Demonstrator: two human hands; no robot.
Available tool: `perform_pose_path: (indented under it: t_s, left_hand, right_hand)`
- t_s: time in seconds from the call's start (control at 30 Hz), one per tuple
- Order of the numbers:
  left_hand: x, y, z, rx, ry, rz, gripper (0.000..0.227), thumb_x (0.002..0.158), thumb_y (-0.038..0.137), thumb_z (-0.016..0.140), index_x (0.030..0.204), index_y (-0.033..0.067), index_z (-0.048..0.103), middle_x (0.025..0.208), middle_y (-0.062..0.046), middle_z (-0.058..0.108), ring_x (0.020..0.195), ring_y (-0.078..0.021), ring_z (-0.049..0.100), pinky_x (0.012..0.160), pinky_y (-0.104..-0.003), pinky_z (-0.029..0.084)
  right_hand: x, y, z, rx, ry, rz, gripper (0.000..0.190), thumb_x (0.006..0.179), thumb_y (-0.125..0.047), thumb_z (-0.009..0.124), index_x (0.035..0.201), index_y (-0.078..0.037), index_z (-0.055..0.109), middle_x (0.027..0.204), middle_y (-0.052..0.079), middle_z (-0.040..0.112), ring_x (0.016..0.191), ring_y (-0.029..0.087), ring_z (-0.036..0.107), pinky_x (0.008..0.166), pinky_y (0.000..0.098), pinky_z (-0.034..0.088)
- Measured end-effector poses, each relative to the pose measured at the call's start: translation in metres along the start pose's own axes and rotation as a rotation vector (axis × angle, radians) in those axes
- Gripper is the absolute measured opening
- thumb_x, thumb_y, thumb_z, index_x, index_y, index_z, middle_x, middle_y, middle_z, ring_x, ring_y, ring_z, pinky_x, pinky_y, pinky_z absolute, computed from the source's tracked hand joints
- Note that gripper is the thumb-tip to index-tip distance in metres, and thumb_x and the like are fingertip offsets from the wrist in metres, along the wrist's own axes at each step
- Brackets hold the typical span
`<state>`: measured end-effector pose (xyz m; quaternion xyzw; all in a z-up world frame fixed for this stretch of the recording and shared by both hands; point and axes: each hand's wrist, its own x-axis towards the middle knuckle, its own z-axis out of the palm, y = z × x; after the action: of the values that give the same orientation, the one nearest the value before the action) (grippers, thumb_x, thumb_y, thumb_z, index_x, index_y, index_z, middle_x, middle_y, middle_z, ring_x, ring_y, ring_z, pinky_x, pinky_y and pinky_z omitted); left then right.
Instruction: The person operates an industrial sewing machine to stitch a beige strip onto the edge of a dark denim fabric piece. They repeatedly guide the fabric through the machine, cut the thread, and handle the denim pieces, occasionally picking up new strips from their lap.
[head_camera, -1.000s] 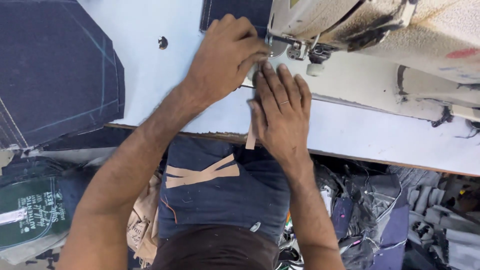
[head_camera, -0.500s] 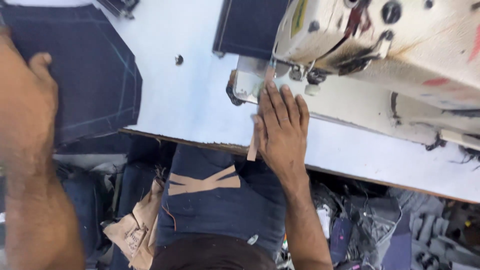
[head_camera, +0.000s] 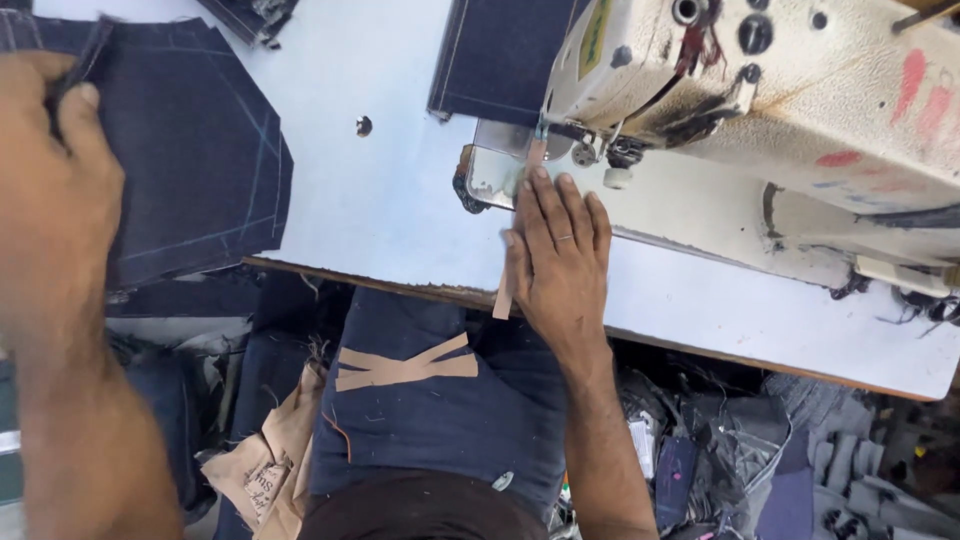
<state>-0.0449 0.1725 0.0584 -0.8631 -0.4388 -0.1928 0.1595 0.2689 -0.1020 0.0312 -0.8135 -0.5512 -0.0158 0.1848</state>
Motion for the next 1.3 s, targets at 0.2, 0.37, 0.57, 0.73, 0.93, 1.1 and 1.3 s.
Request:
perform_pose_path:
  t_s: [0.2,0.37,0.57,0.73,0.93,1.1,1.3]
  left_hand:
    - [0.021,0.060,-0.079,-0.252,-0.292,-0.129,0.030,0.119,0.017,0.051,0.140,0.0025,0.066,0.084,-0.011,0.068,0.060,-0.0193,0.061,0.052,-0.035,0.045]
    - [0.042,0.132,-0.092,-1.248,-0.188,0.055,0.036,0.116,-0.003,0.060,0.146,-0.0028,0.040,0.125,-0.017,0.057,0.079,-0.0110,0.059,0.060,-0.017,0.045]
    - [0.009,0.210,0.000,-0.825,-0.186,0.243,0.052,0.100,0.002,0.068,0.150,0.0070,0.051,0.135,-0.024,0.052,0.125,-0.0355,0.055,0.105,-0.043,0.056]
    - [0.034,0.223,0.020,-0.708,-0.110,0.569,0.050,0.092,0.012,0.075,0.140,0.0074,0.061,0.140,-0.017,0.056,0.136,-0.0354,0.047,0.118,-0.055,0.034]
    - [0.050,0.227,0.037,-0.828,-0.280,0.623,0.039,0.098,0.027,0.079,0.130,0.0074,0.067,0.121,-0.013,0.059,0.123,-0.0337,0.052,0.118,-0.051,0.037]
    - [0.053,0.226,0.037,-0.652,-0.056,0.720,0.019,0.102,0.021,0.072,0.117,0.0104,0.071,0.118,-0.007,0.064,0.116,-0.0237,0.059,0.110,-0.046,0.045]
    - [0.078,0.222,0.015,-0.960,-0.170,0.759,0.023,0.102,0.022,0.072,0.119,0.0077,0.073,0.112,-0.005,0.070,0.104,-0.0221,0.064,0.091,-0.038,0.050]
  right_hand:
    - [0.000,0.000,-0.001,-0.003,-0.006,-0.024,0.044,0.109,-0.025,0.056,0.149,-0.006,0.057,0.158,0.012,0.051,0.152,0.028,0.038,0.128,0.0497,0.021]
    - [-0.005,0.006,-0.002,0.052,-0.069,-0.013,0.051,0.104,-0.041,0.060,0.138,-0.004,0.063,0.149,0.020,0.054,0.148,0.042,0.038,0.128,0.0516,0.019]
    - [-0.010,0.003,-0.005,0.050,-0.094,-0.044,0.061,0.100,-0.039,0.062,0.142,0.006,0.057,0.152,0.028,0.052,0.148,0.044,0.042,0.131,0.0556,0.018]
    - [-0.010,0.003,-0.004,0.055,-0.092,0.009,0.063,0.097,-0.039,0.064,0.143,0.004,0.057,0.151,0.029,0.051,0.145,0.048,0.040,0.129,0.0542,0.018]
    - [-0.004,0.000,-0.010,0.101,-0.146,-0.013,0.057,0.099,-0.039,0.063,0.140,0.001,0.060,0.145,0.021,0.057,0.145,0.038,0.047,0.130,0.0596,0.016]
    - [0.000,0.001,-0.011,0.161,-0.102,-0.049,0.056,0.096,-0.039,0.065,0.136,-0.001,0.062,0.140,0.018,0.061,0.142,0.036,0.049,0.126,0.0598,0.016]
    - [-0.016,0.011,0.003,0.253,-0.062,0.051,0.058,0.096,-0.033,0.070,0.141,0.002,0.056,0.139,0.021,0.059,0.140,0.042,0.048,0.127,0.0585,0.025]
